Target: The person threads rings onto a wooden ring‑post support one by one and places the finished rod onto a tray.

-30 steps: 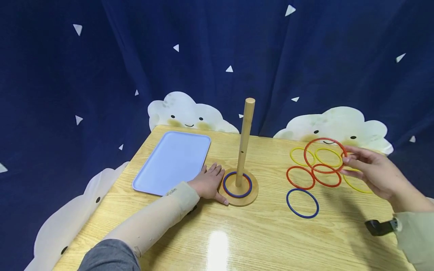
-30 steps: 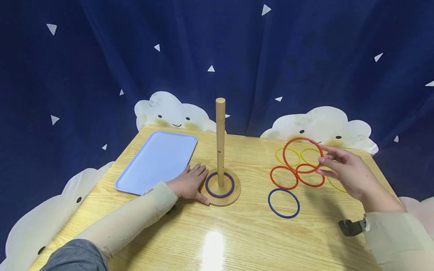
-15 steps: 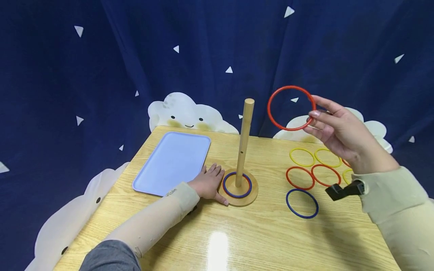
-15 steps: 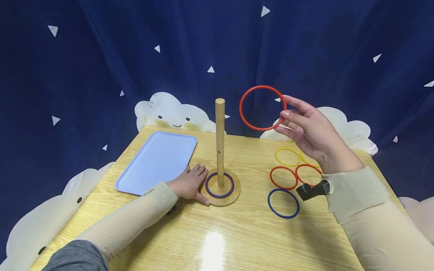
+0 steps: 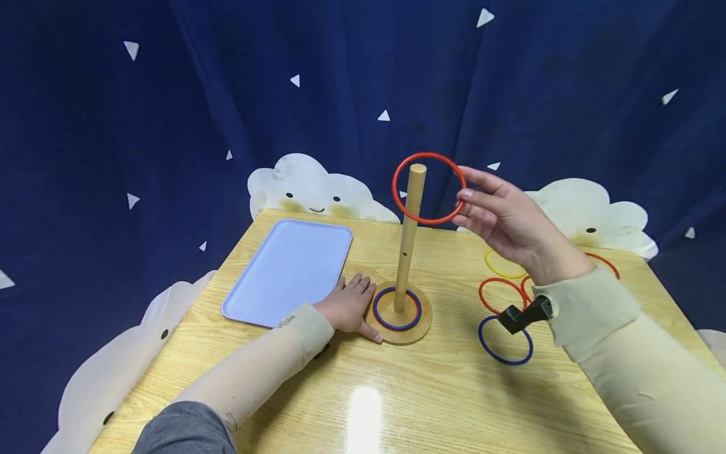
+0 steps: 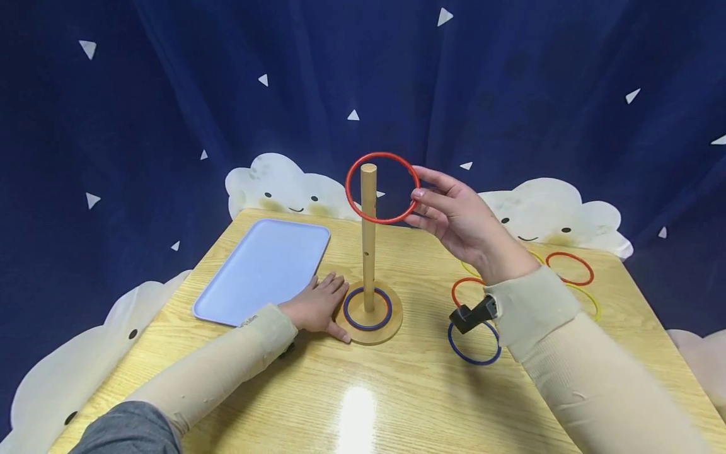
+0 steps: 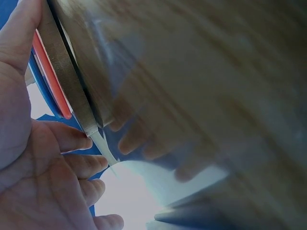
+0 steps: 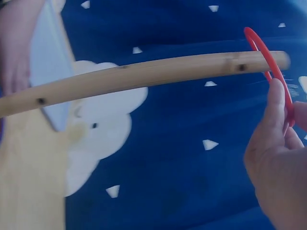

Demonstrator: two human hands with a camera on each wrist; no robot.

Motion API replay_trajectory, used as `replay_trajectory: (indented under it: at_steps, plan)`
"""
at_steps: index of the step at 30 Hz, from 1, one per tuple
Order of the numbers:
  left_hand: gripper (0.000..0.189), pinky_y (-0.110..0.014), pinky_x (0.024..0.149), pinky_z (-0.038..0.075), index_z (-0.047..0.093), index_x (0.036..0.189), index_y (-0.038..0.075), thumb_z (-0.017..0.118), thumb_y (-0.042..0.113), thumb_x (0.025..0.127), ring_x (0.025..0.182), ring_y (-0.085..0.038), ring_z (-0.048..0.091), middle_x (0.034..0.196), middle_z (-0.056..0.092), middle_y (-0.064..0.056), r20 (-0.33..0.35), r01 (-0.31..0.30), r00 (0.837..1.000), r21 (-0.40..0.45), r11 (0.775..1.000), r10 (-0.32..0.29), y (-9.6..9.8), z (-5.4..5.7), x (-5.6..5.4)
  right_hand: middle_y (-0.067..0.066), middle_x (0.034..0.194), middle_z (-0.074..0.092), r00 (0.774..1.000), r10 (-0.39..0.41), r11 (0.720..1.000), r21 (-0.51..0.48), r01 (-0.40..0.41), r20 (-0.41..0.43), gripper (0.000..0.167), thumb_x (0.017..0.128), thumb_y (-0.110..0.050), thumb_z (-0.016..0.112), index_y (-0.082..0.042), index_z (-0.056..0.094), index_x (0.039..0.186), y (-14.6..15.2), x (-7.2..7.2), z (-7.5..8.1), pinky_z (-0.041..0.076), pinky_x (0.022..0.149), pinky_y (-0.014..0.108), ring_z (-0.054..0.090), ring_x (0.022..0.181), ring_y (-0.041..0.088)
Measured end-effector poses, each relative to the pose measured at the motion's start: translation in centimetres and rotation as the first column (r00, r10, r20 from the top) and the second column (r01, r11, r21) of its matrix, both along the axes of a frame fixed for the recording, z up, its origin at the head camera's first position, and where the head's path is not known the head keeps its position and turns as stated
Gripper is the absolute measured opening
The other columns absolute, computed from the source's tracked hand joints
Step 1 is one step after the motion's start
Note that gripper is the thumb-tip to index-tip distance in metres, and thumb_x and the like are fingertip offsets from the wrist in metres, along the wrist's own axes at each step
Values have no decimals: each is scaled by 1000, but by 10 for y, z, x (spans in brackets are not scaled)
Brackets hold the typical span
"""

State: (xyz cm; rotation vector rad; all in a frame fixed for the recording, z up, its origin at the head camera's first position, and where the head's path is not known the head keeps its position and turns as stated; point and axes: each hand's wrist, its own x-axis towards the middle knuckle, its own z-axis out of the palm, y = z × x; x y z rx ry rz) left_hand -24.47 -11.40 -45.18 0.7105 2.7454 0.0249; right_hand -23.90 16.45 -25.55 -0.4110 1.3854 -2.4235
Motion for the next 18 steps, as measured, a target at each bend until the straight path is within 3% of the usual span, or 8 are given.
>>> replay_trajectory:
  at_steps: [6,12,15,18]
  plan:
    - [125,-56,124,8,22,166,8,70,81,76,158,-30,5,171,15,-15,10,-2,1000,6,1000,2,0,0,0,3,93,64,1000,-13,981,194,8,25,30,106,4,51,-14,71,121,-8,-8,-42,60,81,29,61,70,6]
    - [124,-55,124,8,23,166,8,71,79,76,158,-30,5,171,15,-14,10,-8,1000,2,1000,8,-1,1,1,3,98,55,1000,24,879,477,-19,-6,48,107,1,49,8,39,153,-14,-13,-99,59,87,31,60,91,10]
    - [124,-55,124,8,23,165,7,71,79,76,158,-30,6,171,16,-15,8,-3,1000,2,1000,3,-1,1,1,7,102,52,999,37,830,555,-53,40,52,107,2,47,11,31,156,-15,-15,-129,59,86,31,58,91,12]
    - [124,-55,124,8,23,165,6,71,79,77,158,-31,7,170,16,-16,3,1,1000,13,1000,-1,-1,1,2,12,108,51,997,24,805,591,-61,71,52,106,2,46,11,32,156,-15,-16,-149,59,84,30,57,90,12]
